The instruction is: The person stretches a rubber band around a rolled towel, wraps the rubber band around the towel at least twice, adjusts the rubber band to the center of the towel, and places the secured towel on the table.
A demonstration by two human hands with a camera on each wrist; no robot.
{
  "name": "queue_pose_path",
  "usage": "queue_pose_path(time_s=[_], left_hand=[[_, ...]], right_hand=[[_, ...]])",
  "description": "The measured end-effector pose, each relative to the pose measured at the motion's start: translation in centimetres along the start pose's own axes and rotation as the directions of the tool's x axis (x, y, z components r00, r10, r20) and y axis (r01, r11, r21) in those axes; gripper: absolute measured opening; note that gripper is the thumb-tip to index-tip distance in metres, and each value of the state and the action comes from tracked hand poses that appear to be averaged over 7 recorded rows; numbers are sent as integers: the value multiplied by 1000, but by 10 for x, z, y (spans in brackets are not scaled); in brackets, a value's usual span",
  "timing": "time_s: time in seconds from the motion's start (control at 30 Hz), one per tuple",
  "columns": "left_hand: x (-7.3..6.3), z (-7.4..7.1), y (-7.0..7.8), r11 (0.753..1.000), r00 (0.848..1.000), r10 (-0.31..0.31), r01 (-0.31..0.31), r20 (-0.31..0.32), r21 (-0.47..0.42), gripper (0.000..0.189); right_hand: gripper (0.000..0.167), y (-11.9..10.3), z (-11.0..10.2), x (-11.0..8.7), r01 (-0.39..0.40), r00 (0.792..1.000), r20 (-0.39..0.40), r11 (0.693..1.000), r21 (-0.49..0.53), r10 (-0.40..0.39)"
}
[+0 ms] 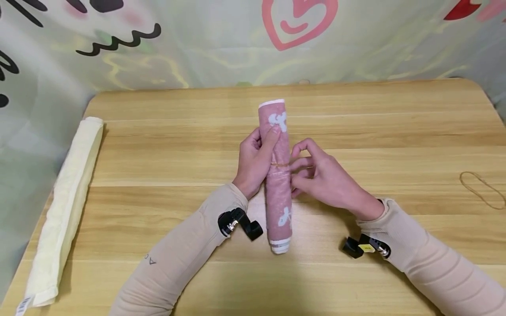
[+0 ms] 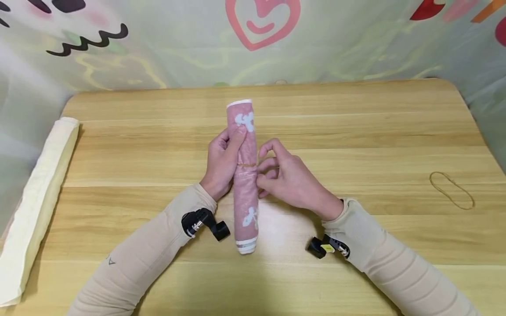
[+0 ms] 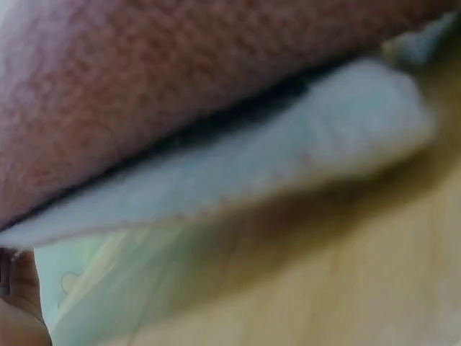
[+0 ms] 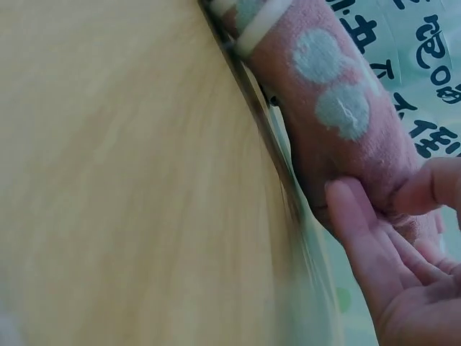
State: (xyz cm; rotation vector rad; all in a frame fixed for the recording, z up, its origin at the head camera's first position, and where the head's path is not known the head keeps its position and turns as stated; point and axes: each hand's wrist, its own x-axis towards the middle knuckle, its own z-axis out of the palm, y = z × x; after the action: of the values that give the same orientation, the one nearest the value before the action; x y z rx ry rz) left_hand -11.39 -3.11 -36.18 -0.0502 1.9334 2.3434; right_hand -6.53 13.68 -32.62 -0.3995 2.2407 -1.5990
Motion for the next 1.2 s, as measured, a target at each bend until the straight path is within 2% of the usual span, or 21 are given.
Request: queue_pose_path(time_s=[0.13, 0.33, 0.47, 0.6, 0.67, 0.87, 1.03, 1.13, 1.2], left_hand=[[0, 0, -1, 1000, 1000, -30, 30, 5, -9, 27], [0, 0, -1, 997, 994, -79, 80, 77, -19, 33], [-1, 0, 1, 985, 988, -87, 104, 128, -135, 30], [-2, -1, 2, 945, 983, -72, 121, 170, -303, 24], [-3, -2, 2, 933, 983, -54, 113, 177, -342, 19], [-6, -4, 3, 929, 975, 4, 78, 222, -361, 12], [-5, -4, 3, 930, 973, 33, 53, 227, -363, 22], [-5, -2, 3, 926, 975, 39, 47, 219, -374, 33], [-4, -2, 3, 928, 975, 38, 47, 219, -369, 43]], right_hand=[[34, -1, 2, 0, -25, 999, -46, 1000, -11, 24], [52, 0, 6, 2, -27, 998, -56, 998, -65, 23], [46, -1, 2, 2, -82, 995, -59, 995, 49, 85], [34, -2, -2, 2, -136, 989, -33, 970, 202, 145], [28, -1, -3, 2, -139, 989, -1, 952, 271, 145], [26, 1, -5, 2, -113, 991, 118, 890, 442, 67], [33, 1, -6, 2, -112, 990, 130, 859, 500, 53], [32, 1, -7, 2, -105, 993, 101, 862, 495, 63], [27, -1, -7, 1, -108, 994, 67, 888, 447, 87]])
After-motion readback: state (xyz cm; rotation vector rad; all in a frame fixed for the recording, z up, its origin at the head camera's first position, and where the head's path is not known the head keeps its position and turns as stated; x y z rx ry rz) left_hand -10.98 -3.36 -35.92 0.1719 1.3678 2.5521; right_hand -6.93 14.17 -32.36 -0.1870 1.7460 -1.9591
